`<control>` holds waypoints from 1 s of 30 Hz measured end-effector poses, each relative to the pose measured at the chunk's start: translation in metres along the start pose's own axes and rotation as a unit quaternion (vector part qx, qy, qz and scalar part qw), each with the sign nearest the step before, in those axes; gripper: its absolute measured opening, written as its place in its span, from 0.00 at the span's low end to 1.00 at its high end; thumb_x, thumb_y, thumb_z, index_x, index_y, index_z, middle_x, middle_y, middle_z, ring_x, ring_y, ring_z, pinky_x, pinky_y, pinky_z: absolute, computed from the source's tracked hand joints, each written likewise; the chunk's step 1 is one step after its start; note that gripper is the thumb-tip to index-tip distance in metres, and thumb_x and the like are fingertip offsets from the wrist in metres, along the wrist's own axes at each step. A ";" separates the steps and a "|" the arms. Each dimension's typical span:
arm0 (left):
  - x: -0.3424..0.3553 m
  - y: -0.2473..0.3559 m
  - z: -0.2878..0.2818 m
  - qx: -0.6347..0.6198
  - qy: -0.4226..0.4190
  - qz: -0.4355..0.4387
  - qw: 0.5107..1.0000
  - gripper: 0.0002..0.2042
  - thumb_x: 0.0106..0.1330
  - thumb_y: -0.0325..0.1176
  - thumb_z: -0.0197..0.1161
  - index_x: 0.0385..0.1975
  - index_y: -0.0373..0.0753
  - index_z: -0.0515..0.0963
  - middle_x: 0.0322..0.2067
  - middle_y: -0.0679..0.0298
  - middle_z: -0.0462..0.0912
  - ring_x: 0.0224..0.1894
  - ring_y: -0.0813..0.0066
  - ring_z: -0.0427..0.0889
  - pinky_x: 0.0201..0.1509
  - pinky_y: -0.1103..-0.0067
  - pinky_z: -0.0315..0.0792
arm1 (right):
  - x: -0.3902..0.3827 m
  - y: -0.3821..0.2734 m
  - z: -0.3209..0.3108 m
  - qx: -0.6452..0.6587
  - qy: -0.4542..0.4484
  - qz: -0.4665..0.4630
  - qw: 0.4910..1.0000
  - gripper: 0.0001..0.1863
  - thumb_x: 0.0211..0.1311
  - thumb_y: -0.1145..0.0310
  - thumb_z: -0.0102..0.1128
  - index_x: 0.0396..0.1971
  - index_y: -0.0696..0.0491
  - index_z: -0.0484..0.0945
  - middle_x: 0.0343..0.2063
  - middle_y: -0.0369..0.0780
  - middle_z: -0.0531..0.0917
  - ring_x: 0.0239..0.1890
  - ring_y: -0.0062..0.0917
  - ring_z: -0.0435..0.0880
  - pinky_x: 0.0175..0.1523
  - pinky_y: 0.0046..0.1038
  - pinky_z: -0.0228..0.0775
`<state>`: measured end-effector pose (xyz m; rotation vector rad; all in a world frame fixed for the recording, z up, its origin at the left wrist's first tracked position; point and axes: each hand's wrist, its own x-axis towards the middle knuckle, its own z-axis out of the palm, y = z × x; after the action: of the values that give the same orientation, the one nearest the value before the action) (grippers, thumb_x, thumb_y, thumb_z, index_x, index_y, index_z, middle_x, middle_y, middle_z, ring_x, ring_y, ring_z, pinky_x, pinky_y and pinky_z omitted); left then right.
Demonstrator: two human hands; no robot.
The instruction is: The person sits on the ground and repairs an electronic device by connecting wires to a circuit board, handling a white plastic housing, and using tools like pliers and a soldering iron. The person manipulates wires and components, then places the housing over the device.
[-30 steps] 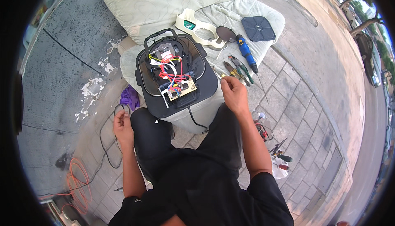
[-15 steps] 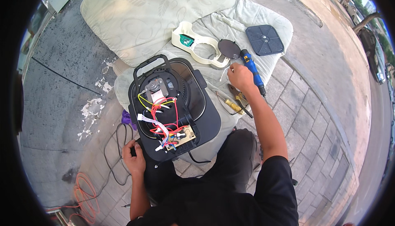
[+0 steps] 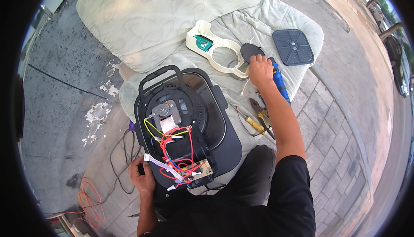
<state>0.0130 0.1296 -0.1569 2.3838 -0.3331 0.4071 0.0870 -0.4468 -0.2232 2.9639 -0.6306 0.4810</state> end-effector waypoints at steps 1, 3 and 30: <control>0.001 0.001 0.000 -0.001 -0.002 0.004 1.000 0.09 0.64 0.24 0.65 0.44 0.35 0.82 0.40 0.55 0.85 0.44 0.56 0.81 0.52 0.65 0.72 | -0.001 -0.004 0.000 0.016 0.020 -0.004 1.000 0.06 0.63 0.70 0.59 0.36 0.54 0.82 0.41 0.44 0.83 0.49 0.40 0.82 0.53 0.42 0.74; 0.002 0.001 -0.001 -0.002 -0.005 0.004 1.000 0.09 0.64 0.24 0.65 0.44 0.35 0.82 0.40 0.55 0.85 0.44 0.55 0.81 0.52 0.65 0.72 | -0.004 -0.013 -0.004 0.063 0.052 -0.034 0.996 0.04 0.63 0.69 0.61 0.35 0.52 0.80 0.39 0.44 0.82 0.46 0.38 0.82 0.51 0.40 0.73; 0.002 0.005 -0.004 0.005 0.000 0.009 1.000 0.09 0.63 0.23 0.65 0.43 0.37 0.83 0.36 0.58 0.85 0.42 0.57 0.80 0.51 0.65 0.71 | 0.016 -0.082 -0.014 0.234 -0.022 -0.181 0.955 0.16 0.59 0.62 0.69 0.43 0.56 0.82 0.40 0.48 0.85 0.44 0.46 0.84 0.54 0.42 0.73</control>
<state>0.0120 0.1288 -0.1506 2.3912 -0.3539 0.4185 0.1302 -0.3757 -0.2057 3.4248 0.0501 0.5978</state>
